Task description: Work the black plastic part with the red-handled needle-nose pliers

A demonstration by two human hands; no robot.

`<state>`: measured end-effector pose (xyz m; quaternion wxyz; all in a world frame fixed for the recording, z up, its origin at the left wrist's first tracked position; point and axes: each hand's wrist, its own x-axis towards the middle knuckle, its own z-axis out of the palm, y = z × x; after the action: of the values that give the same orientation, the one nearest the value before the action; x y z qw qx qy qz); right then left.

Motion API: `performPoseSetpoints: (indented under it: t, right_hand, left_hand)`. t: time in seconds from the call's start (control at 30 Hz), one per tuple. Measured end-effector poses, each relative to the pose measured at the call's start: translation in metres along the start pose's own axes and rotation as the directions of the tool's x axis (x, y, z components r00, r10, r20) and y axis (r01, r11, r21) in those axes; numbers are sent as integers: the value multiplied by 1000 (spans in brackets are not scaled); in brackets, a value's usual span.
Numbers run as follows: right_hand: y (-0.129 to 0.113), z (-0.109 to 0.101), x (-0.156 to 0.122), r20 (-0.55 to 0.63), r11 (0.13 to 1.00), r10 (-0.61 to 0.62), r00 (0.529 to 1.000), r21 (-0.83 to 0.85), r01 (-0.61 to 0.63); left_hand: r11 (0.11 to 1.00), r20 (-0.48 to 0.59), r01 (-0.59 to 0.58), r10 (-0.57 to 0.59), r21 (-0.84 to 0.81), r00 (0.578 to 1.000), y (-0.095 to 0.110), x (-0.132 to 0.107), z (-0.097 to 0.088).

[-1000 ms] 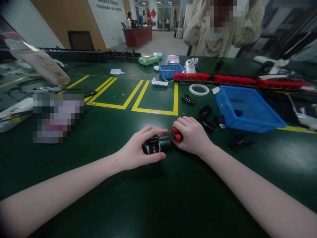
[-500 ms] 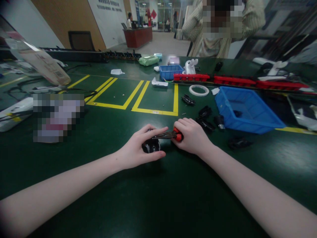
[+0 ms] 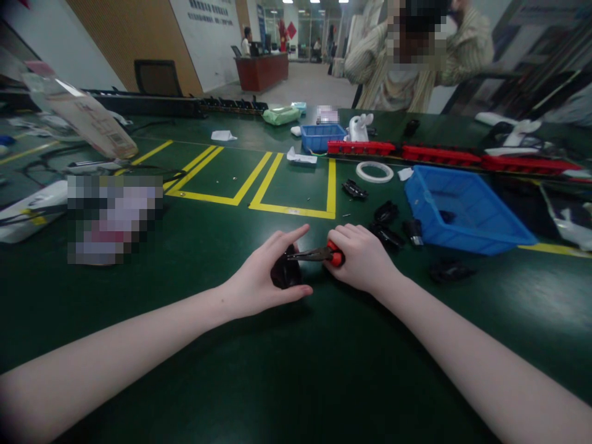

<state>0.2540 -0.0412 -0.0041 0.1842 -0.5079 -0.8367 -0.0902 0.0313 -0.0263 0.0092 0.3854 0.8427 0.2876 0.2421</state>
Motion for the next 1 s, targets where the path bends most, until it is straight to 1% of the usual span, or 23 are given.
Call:
performPoseSetpoints:
  t: [0.1, 0.17, 0.27, 0.33, 0.47, 0.57, 0.7, 0.87, 0.93, 1.0]
  right_hand:
    - [0, 0, 0, 27, 1000, 17, 999, 25, -18]
    - [0, -1, 1, 42, 999, 25, 999, 39, -27]
    - [0, -2, 1, 59, 998, 34, 998, 48, -37]
    - [0, -2, 1, 69, 998, 37, 997, 48, -40]
    - [-1, -2, 1, 82, 998, 39, 996, 44, -42]
    - [-1, -2, 2, 84, 998, 42, 996, 42, -45]
    - [-1, -2, 2, 83, 998, 49, 995, 39, -52]
    - [-2, -2, 1, 83, 998, 51, 995, 21, -53]
    - [-2, -2, 1, 77, 999, 49, 996, 7, -50]
    - [-2, -2, 0, 66, 999, 43, 997, -13, -43]
  left_hand:
    - [1000, 36, 9, -8, -24, 999, -1, -1, -1]
    - [998, 43, -14, 16, -58, 999, -3, -1, -2]
    - [985, 50, -57, 66, -163, 997, -6, 1, -4]
    - [975, 56, -49, 63, -215, 996, -6, 2, -4]
    - [984, 34, -22, 28, -178, 999, -2, 2, -4]
    - [991, 3, -25, 25, -129, 1000, 1, 1, -3]
    - [994, -7, -29, 28, -105, 1000, 1, 1, -2]
    - [992, -43, -65, 60, -111, 997, -2, 2, -1]
    - [989, -52, -53, 46, -139, 998, -4, 2, -1]
    - [978, -37, -16, 9, -207, 999, -5, 3, 0]
